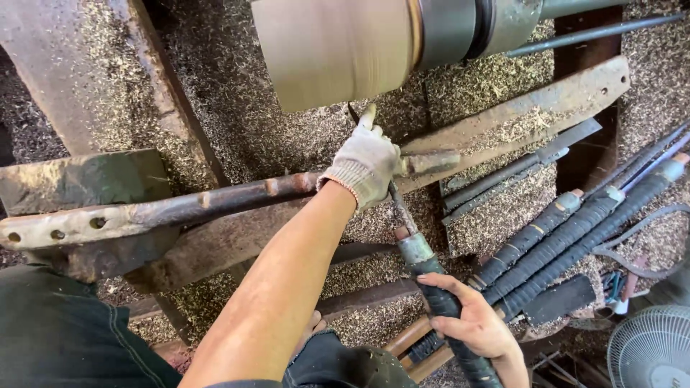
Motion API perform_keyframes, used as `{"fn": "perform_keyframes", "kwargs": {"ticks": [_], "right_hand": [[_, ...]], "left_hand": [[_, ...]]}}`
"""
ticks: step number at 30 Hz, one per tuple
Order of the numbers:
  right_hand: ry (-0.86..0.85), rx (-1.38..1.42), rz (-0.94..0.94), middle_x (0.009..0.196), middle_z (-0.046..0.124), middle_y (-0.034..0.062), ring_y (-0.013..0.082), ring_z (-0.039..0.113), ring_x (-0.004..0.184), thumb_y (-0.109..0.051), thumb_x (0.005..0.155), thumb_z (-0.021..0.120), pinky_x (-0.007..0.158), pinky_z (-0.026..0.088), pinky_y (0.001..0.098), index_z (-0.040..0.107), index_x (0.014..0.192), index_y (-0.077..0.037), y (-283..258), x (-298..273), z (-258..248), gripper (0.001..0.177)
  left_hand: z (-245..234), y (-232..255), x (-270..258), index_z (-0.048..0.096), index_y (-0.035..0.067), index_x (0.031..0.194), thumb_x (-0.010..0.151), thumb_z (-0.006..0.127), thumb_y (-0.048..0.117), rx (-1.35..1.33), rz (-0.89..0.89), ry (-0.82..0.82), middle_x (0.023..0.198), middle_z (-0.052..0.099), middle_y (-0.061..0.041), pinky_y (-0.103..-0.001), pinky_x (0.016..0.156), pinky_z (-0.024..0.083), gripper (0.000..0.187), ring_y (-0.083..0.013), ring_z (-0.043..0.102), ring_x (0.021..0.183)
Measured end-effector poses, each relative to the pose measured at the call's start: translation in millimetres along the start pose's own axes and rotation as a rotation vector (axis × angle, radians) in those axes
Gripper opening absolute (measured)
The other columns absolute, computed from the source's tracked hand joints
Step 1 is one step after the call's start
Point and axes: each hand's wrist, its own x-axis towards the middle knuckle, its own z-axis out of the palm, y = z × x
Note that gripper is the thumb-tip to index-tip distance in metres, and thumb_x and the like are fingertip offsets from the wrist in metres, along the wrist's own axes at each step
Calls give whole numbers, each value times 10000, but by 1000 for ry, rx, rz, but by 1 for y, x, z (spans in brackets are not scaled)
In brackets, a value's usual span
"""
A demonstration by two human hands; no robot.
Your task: The person shapes a wooden workpiece on a spinning lathe, bracing a chisel on the tool rest and cutting the rotating wood with both hands. Near the end the person stops the lathe, lifts the shaped wooden piece off the machine, and sets it aside.
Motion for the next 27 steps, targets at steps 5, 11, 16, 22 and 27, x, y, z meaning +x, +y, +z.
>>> {"fn": "perform_keyframes", "kwargs": {"ticks": [5, 11, 16, 22, 27], "right_hand": [[64, 41, -12, 844, 592, 52, 123, 603, 666, 42, 734, 751, 604, 535, 278, 565, 1403, -68, 4, -3, 21, 703], [130, 155, -50, 824, 608, 74, 130, 610, 652, 49, 728, 751, 591, 531, 280, 574, 1386, -51, 17, -5, 46, 689], [192, 297, -80, 852, 609, 95, 131, 599, 665, 72, 735, 742, 590, 514, 279, 567, 1394, -23, 28, -6, 72, 688], [271, 471, -169, 1041, 638, 126, 138, 619, 784, 106, 725, 716, 678, 526, 274, 541, 1381, 8, 40, 2, 103, 686], [311, 496, -174, 1029, 646, 143, 179, 640, 732, 92, 713, 708, 609, 556, 321, 532, 1380, -25, 36, 10, 125, 700]], "left_hand": [[12, 0, 6, 728, 93, 1165, 919, 658, 229, -23, 9, 91, 1146, 722, -83, -546, 1272, 38, 290, -267, 579, 1261], [14, -3, 5, 733, 98, 1146, 884, 668, 203, -55, 45, 151, 1123, 715, -81, -545, 1268, 47, 290, -267, 574, 1253], [13, -5, 5, 669, 49, 1230, 842, 711, 233, -17, 108, 130, 1173, 684, -103, -538, 1245, 57, 431, -282, 538, 1277], [22, -6, 9, 640, 56, 1251, 848, 697, 199, 4, 143, 211, 1156, 679, -92, -536, 1248, 95, 432, -281, 546, 1261], [32, -4, 15, 636, 18, 1219, 898, 648, 198, 80, 165, 330, 1086, 688, -100, -545, 1240, 116, 369, -289, 574, 1213]]}}
